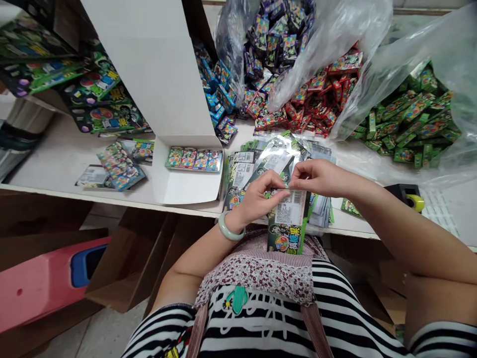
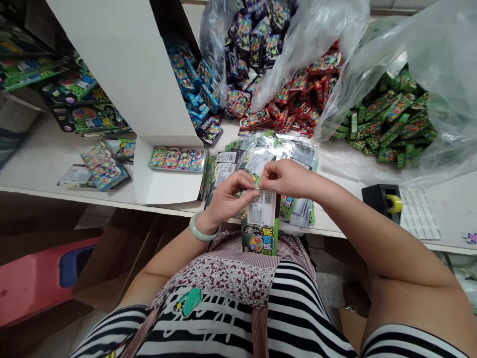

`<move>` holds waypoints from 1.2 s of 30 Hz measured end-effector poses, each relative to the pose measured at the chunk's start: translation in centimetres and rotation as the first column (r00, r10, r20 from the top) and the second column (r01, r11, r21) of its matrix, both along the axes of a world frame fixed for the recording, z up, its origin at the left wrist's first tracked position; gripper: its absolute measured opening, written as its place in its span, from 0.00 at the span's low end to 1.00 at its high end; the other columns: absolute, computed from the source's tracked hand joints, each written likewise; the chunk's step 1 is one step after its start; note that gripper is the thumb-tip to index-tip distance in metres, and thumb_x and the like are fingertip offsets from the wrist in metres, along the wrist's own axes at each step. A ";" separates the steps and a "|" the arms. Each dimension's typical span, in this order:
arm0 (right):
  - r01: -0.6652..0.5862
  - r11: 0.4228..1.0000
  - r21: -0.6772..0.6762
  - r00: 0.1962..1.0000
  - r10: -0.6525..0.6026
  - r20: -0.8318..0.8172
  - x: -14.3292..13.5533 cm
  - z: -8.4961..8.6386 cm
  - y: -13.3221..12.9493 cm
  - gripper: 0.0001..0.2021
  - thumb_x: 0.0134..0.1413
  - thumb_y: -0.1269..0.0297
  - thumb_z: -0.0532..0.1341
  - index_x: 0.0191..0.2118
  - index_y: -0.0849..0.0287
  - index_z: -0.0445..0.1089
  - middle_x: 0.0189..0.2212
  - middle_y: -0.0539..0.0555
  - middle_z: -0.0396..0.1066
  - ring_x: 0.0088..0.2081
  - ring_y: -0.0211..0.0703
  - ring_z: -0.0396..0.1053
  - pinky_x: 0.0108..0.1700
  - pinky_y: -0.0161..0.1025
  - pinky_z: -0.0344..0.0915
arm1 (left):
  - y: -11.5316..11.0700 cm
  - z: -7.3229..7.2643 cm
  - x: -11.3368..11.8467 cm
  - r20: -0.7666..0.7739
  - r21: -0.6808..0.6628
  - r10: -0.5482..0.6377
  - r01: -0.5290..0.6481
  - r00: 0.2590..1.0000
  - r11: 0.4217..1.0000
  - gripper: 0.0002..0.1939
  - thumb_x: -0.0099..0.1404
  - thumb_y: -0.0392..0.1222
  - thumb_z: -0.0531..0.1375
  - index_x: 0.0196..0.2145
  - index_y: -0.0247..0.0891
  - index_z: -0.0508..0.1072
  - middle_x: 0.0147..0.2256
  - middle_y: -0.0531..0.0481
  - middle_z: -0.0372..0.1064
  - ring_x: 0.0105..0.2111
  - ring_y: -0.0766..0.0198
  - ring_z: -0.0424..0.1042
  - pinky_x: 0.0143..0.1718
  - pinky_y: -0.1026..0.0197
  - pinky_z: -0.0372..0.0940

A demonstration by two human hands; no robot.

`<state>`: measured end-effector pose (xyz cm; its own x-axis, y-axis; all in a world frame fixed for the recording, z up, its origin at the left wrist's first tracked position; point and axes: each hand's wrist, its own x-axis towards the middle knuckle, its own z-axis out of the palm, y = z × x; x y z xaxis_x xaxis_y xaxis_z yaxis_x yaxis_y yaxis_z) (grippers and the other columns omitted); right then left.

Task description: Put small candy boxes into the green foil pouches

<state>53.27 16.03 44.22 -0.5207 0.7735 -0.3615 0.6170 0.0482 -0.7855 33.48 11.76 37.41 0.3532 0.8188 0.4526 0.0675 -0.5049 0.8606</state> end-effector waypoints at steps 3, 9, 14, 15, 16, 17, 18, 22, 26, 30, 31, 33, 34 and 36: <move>-0.027 0.981 -0.191 0.983 -0.009 -0.184 0.4 -1.2 0.6 0.07 0.48 0.59 0.65 0.27 0.54 0.69 0.24 0.48 0.69 0.26 0.38 0.61 0.29 0.38 0.59 | 0.0 0.2 -0.2 -0.001 0.018 -0.026 0.026 1.000 1.000 0.08 0.67 0.43 0.63 0.35 0.41 0.66 0.33 0.52 0.66 0.34 0.66 0.68 0.35 0.59 0.65; 0.018 0.791 -0.611 0.929 -0.240 -0.283 -0.2 -2.7 0.2 0.05 0.42 0.68 0.66 0.26 0.56 0.68 0.21 0.46 0.64 0.24 0.35 0.59 0.25 0.33 0.56 | 0.0 0.7 -0.5 0.031 -0.084 -0.110 0.112 0.993 0.990 0.08 0.70 0.47 0.59 0.36 0.41 0.67 0.34 0.50 0.68 0.36 0.65 0.69 0.37 0.58 0.67; -0.009 0.690 -0.724 0.899 -0.312 -0.309 -1.2 -3.8 0.1 0.05 0.41 0.70 0.66 0.24 0.58 0.68 0.21 0.47 0.66 0.24 0.34 0.63 0.26 0.32 0.62 | 0.3 0.8 0.0 -0.011 -0.217 -0.042 0.038 0.999 0.975 0.10 0.66 0.45 0.64 0.32 0.40 0.66 0.30 0.53 0.66 0.30 0.68 0.67 0.32 0.62 0.65; -0.009 0.694 -0.720 0.896 -0.315 -0.315 -1.1 -4.0 0.2 0.05 0.42 0.70 0.66 0.25 0.58 0.68 0.21 0.47 0.66 0.24 0.34 0.63 0.26 0.32 0.63 | 0.3 0.7 0.0 -0.030 -0.226 -0.050 0.042 0.998 0.973 0.09 0.65 0.43 0.65 0.33 0.40 0.67 0.31 0.53 0.67 0.31 0.68 0.67 0.32 0.62 0.65; -0.003 0.708 -0.706 0.893 -0.316 -0.321 -0.6 -4.1 0.3 0.04 0.42 0.69 0.66 0.26 0.58 0.70 0.22 0.47 0.68 0.25 0.34 0.64 0.27 0.32 0.63 | 0.3 0.7 -0.2 -0.053 -0.230 -0.062 0.048 0.997 0.972 0.08 0.64 0.42 0.65 0.34 0.41 0.68 0.31 0.53 0.67 0.32 0.67 0.68 0.33 0.62 0.65; 0.016 0.735 -0.678 0.889 -0.321 -0.327 0.3 -4.3 0.4 0.04 0.43 0.68 0.67 0.28 0.58 0.71 0.24 0.48 0.70 0.26 0.34 0.66 0.29 0.32 0.65 | 0.3 0.7 -0.5 -0.077 -0.235 -0.076 0.056 0.994 0.970 0.07 0.64 0.41 0.65 0.35 0.41 0.68 0.32 0.52 0.68 0.32 0.67 0.68 0.33 0.61 0.66; 0.058 0.775 -0.629 0.883 -0.334 -0.330 1.6 -4.5 0.6 0.05 0.44 0.67 0.67 0.30 0.58 0.73 0.27 0.49 0.72 0.28 0.35 0.68 0.31 0.33 0.66 | 0.4 0.6 -1.0 -0.095 -0.247 -0.091 0.065 0.991 0.967 0.07 0.64 0.41 0.65 0.36 0.41 0.69 0.33 0.52 0.69 0.33 0.67 0.69 0.34 0.61 0.66; 0.538 0.826 -0.166 0.802 -0.563 -0.201 10.1 -6.0 1.7 0.08 0.50 0.66 0.66 0.38 0.57 0.75 0.34 0.52 0.76 0.36 0.40 0.72 0.42 0.39 0.68 | 1.6 -0.2 -4.2 -0.013 -0.298 0.125 -0.123 0.992 0.946 0.08 0.64 0.43 0.65 0.40 0.42 0.72 0.36 0.51 0.71 0.36 0.66 0.71 0.35 0.61 0.68; 0.611 0.678 0.408 0.655 -0.723 0.220 17.8 -8.9 2.3 0.08 0.57 0.66 0.61 0.39 0.60 0.76 0.38 0.57 0.78 0.39 0.46 0.72 0.44 0.44 0.66 | 4.4 -2.2 -6.5 0.198 -0.420 0.519 -0.406 0.832 0.811 0.15 0.64 0.45 0.66 0.46 0.41 0.69 0.45 0.52 0.70 0.44 0.65 0.71 0.41 0.58 0.69; 0.367 0.822 0.435 0.641 -0.562 0.522 18.9 -11.9 2.5 0.08 0.55 0.66 0.64 0.41 0.59 0.78 0.43 0.61 0.77 0.45 0.52 0.71 0.47 0.44 0.64 | 5.1 -4.3 -6.0 0.163 -0.560 0.499 -0.337 0.851 0.757 0.25 0.58 0.45 0.70 0.48 0.42 0.64 0.46 0.50 0.71 0.46 0.61 0.73 0.42 0.55 0.73; 0.357 0.829 0.431 0.632 -0.554 0.541 18.6 -12.5 2.6 0.08 0.53 0.68 0.66 0.41 0.59 0.78 0.44 0.62 0.76 0.46 0.53 0.70 0.48 0.45 0.63 | 4.7 -4.8 -6.0 0.112 -0.571 0.486 -0.344 0.867 0.745 0.26 0.57 0.46 0.70 0.49 0.42 0.63 0.46 0.48 0.71 0.47 0.59 0.73 0.42 0.54 0.73; 0.350 0.828 0.438 0.614 -0.556 0.561 18.0 -13.3 2.8 0.09 0.52 0.70 0.66 0.41 0.60 0.78 0.45 0.64 0.75 0.48 0.54 0.68 0.49 0.46 0.62 | 3.8 -5.5 -6.2 -0.038 -0.546 0.460 -0.404 0.887 0.734 0.31 0.56 0.49 0.70 0.52 0.42 0.62 0.48 0.44 0.70 0.49 0.55 0.73 0.45 0.52 0.74; 0.340 0.829 0.444 0.609 -0.553 0.568 17.8 -13.5 2.8 0.09 0.52 0.70 0.65 0.41 0.60 0.77 0.45 0.64 0.75 0.49 0.55 0.67 0.50 0.46 0.62 | 3.3 -5.6 -6.5 -0.134 -0.506 0.447 -0.449 0.884 0.736 0.33 0.56 0.51 0.70 0.54 0.42 0.61 0.49 0.42 0.69 0.51 0.53 0.72 0.46 0.50 0.73; 0.314 0.829 0.463 0.610 -0.550 0.570 17.7 -13.3 2.9 0.09 0.55 0.71 0.62 0.41 0.61 0.77 0.46 0.66 0.74 0.50 0.56 0.66 0.51 0.47 0.61 | 2.5 -5.6 -7.2 -0.326 -0.363 0.436 -0.537 0.839 0.762 0.37 0.55 0.54 0.69 0.57 0.40 0.61 0.52 0.39 0.66 0.54 0.48 0.69 0.50 0.45 0.71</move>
